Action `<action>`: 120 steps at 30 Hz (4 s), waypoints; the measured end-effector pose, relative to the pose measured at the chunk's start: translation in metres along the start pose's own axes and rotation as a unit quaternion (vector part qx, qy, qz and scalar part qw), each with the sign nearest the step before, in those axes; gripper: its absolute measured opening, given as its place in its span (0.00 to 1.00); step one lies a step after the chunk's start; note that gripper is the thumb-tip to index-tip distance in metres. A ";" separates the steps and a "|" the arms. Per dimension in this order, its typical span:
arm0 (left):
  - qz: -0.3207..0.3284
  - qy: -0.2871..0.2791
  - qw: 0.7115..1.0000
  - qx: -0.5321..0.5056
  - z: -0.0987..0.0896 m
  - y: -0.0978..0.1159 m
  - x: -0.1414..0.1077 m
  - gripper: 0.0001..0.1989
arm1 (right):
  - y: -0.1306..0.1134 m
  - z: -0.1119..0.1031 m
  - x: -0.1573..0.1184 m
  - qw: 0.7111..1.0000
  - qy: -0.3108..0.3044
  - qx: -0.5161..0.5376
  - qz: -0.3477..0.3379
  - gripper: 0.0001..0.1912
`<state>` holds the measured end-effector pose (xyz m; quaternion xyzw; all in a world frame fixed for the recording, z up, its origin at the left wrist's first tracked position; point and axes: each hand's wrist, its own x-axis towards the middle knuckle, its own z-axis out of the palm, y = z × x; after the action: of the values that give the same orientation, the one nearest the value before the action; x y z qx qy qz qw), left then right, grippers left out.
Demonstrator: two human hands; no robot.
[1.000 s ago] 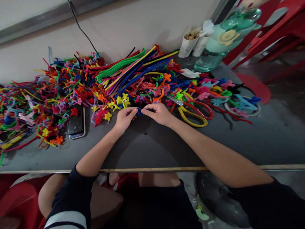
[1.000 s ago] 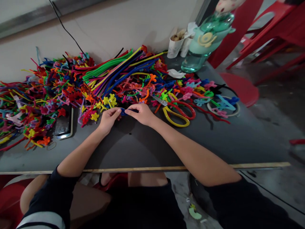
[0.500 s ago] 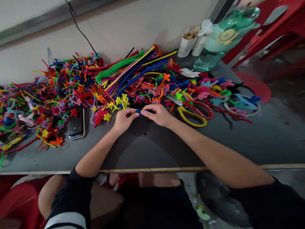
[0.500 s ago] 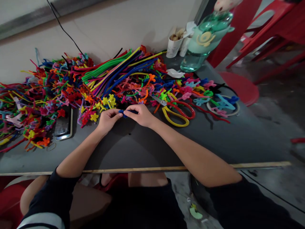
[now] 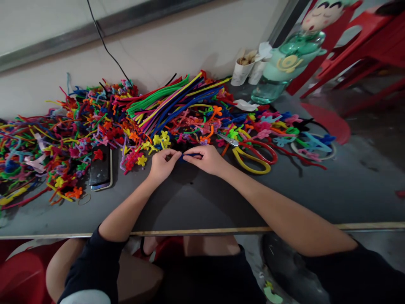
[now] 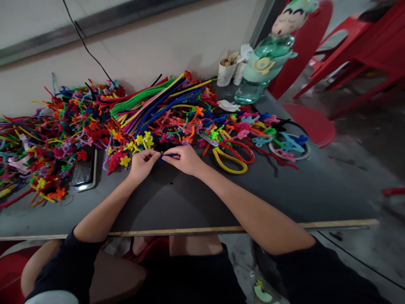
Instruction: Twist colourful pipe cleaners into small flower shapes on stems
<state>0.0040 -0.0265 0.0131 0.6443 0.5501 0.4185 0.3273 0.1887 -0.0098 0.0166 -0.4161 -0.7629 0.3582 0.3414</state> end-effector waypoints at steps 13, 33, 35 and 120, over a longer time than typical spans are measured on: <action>-0.005 -0.047 0.997 -0.064 0.004 -0.004 0.000 0.15 | 0.001 0.003 -0.002 0.996 0.057 -0.058 -0.040 0.11; 0.090 -0.015 0.993 0.081 0.005 -0.002 -0.003 0.06 | 0.005 0.005 -0.002 0.993 0.056 -0.082 -0.060 0.12; 0.096 -0.009 0.992 0.084 0.004 -0.003 -0.002 0.04 | 0.007 0.004 -0.002 0.994 0.037 -0.079 -0.068 0.13; 0.398 -0.114 0.862 0.293 -0.033 -0.001 0.002 0.14 | 0.016 -0.002 0.001 0.954 -0.209 0.212 0.026 0.19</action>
<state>-0.0257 -0.0252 0.0268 0.9176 0.3034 0.2565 -0.0108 0.1961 -0.0022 0.0041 -0.2696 -0.7123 0.5997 0.2455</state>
